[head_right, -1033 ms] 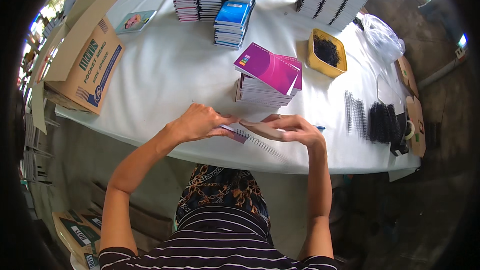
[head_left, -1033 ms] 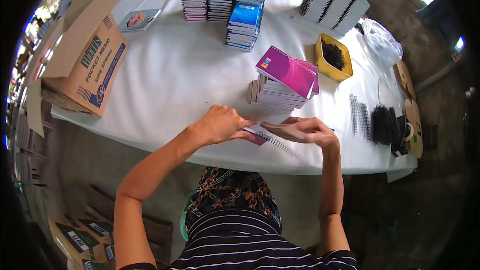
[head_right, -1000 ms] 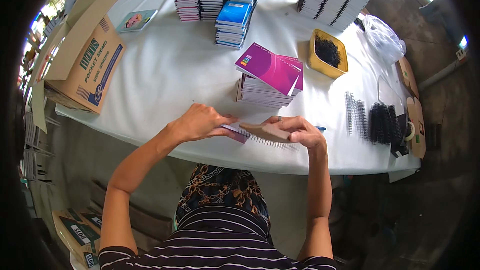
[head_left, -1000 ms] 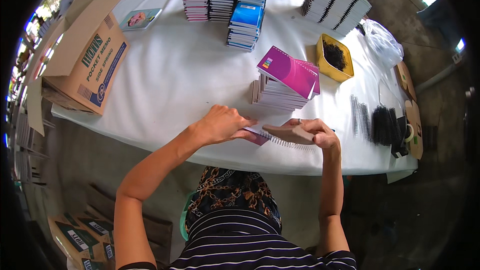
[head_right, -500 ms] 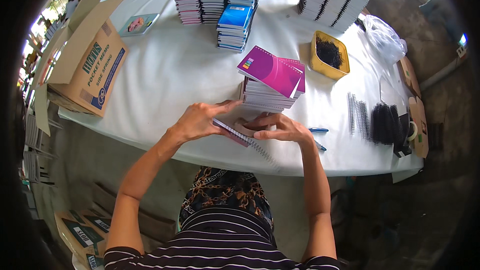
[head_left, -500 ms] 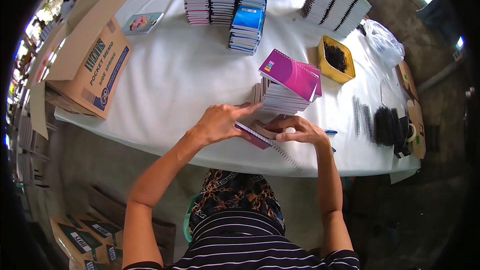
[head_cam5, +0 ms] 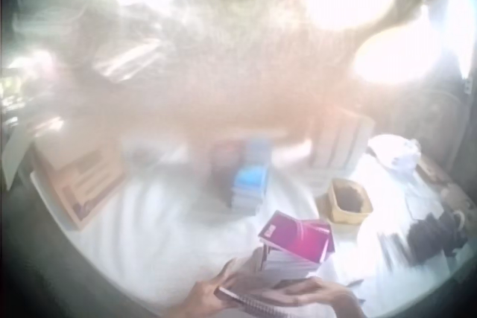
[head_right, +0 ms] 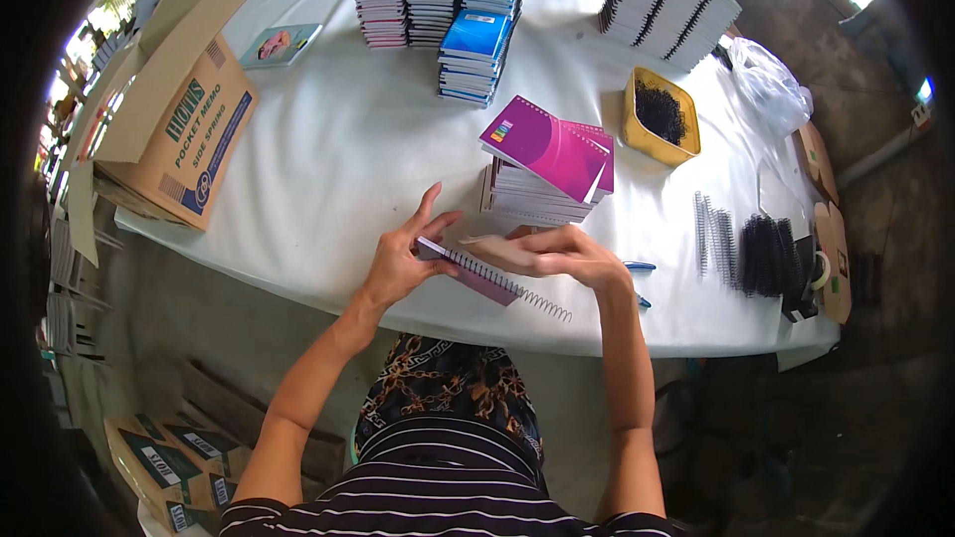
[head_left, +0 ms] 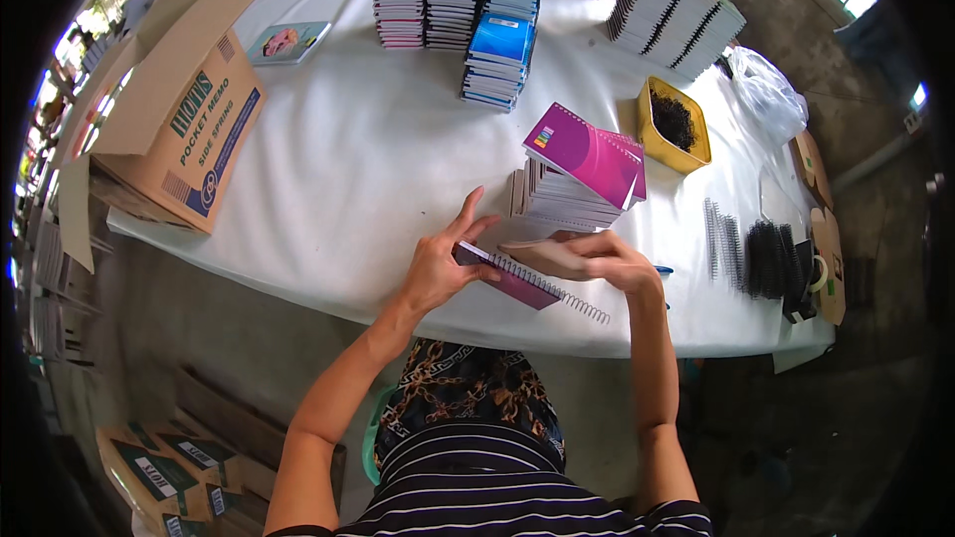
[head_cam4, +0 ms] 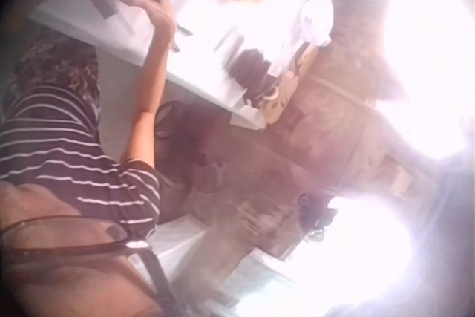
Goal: The person binds notebooks by threading a spiral wire into the punched holes of a stack of covers and pages and then trims the wire using a pair of pliers.
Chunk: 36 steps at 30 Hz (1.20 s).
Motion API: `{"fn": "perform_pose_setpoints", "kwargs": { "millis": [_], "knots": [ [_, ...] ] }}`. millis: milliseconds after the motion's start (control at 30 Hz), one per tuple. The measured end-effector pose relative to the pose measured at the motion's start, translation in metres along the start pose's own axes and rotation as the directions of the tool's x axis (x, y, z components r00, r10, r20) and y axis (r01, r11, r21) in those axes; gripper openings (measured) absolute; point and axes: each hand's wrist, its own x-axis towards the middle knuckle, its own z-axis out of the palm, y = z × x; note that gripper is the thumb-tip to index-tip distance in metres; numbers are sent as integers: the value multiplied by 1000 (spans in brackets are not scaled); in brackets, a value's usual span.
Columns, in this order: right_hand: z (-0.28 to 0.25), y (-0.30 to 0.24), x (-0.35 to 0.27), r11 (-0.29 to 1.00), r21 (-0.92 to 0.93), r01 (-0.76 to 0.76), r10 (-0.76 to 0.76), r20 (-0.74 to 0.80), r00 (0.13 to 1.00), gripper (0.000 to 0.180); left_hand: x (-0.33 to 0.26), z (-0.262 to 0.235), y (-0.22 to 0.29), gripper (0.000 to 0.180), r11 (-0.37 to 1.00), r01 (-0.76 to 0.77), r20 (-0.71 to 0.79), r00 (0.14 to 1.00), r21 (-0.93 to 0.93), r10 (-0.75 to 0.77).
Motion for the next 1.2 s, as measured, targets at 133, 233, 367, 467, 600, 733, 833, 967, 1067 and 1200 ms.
{"fn": "perform_pose_setpoints", "kwargs": {
  "millis": [133, 233, 367, 467, 600, 733, 833, 967, 1067, 1200],
  "knots": [
    [3, -4, 3, 971, -177, -159, 154, -45, 987, 65, 0, 4, -6, 114, 996, -12, -13, 1000, -84, 11],
    [0, -11, 3, 972, -184, -147, 147, -16, 989, 64, -2, 4, -7, 114, 999, -41, -23, 999, -14, 41],
    [5, -11, 11, 954, -250, -167, 164, -32, 986, 64, -2, 4, -4, 115, 996, 15, 2, 1000, -92, -15],
    [3, -11, 10, 978, -180, -109, 111, -1, 994, 62, -2, 5, -9, 115, 991, 18, 2, 1000, -131, -18],
    [12, -22, 4, 948, -198, -250, 224, -142, 964, 64, 1, -1, -21, 102, 975, -36, 96, 994, -219, 59],
    [-8, -40, -59, 934, -349, -75, 6, -196, 981, 62, 0, -20, -33, 76, 993, -107, 233, 966, -47, 115],
    [-47, -34, -146, 882, -341, -325, 65, -594, 801, 55, 4, -25, -3, 59, 931, 258, 353, 922, -257, -158],
    [-71, 22, -171, -181, -674, -716, -406, -612, 679, 54, 3, -20, 12, 45, 954, -20, 96, 994, -300, 51],
    [-28, 17, -144, 79, -760, -645, -368, -623, 690, 57, -20, -25, 7, 55, 895, -254, 77, 967, 367, 243],
    [4, 61, -143, 189, -766, -614, -311, -640, 703, 49, -48, 8, -8, 72, 737, -226, 9, 958, 637, 286]
  ]
}}
